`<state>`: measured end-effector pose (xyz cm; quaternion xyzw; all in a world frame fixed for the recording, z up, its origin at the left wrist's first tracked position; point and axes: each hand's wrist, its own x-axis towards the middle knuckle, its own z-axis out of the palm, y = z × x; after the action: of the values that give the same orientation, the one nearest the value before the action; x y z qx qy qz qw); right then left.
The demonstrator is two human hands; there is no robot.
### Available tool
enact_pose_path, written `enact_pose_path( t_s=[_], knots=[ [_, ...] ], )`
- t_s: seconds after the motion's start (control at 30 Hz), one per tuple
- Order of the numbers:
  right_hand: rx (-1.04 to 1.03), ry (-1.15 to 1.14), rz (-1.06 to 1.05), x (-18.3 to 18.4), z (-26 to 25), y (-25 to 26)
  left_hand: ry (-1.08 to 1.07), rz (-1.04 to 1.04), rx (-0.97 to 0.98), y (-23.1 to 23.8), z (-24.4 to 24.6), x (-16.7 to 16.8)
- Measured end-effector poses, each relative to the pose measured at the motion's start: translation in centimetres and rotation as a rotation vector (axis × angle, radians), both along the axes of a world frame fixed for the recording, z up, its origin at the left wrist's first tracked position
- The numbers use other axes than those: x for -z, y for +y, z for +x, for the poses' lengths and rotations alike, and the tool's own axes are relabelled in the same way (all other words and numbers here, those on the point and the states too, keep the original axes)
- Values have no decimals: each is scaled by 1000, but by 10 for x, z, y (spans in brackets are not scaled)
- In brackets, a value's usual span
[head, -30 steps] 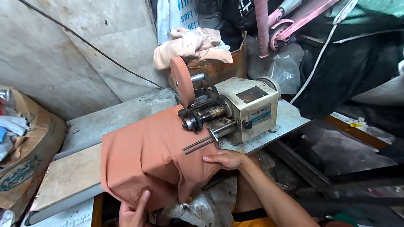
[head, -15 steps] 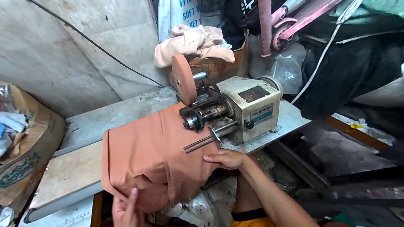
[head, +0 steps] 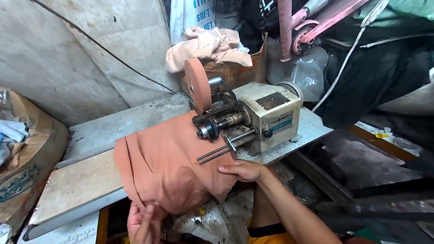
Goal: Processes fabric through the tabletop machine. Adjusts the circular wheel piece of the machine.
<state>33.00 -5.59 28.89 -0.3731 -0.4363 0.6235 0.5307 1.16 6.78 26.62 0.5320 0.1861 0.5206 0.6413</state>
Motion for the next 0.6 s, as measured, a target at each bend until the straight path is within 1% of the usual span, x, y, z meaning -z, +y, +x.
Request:
enact_pose_path(
  t_s=[0.03, 0.1, 0.13, 0.23, 0.27, 0.37, 0.4, 0.47, 0.5, 0.53, 0.6],
  knots=[
    [4, 5, 0, 0, 0, 0, 59, 20, -45, -1, 3, -2],
    [9, 7, -7, -1, 0, 1, 246, 79, -110, -7, 9, -4],
    [12, 7, -17, -2, -1, 1, 259, 87, -101, -10, 10, -3],
    [14, 20, -29, -3, -2, 1, 66, 54, -51, -8, 4, 0],
    [14, 28, -32, -3, -2, 0, 63, 61, -71, -6, 4, -1],
    [9, 27, -24, -3, -2, 1, 241, 112, -96, -9, 6, -4],
    [6, 23, -22, -2, -1, 2, 206, 105, -66, -9, 4, -4],
    [-3, 9, -16, 0, -1, 2, 33, 70, -11, -4, -1, -2],
    [-3, 3, -15, 1, 0, 2, -4, 62, -30, -2, -2, -3],
    [-4, 1, -19, 1, 0, 2, 19, 61, -67, -1, -1, -4],
    [-4, -6, -20, 0, 0, 2, 170, 66, -124, -4, 1, -5]
  ],
)
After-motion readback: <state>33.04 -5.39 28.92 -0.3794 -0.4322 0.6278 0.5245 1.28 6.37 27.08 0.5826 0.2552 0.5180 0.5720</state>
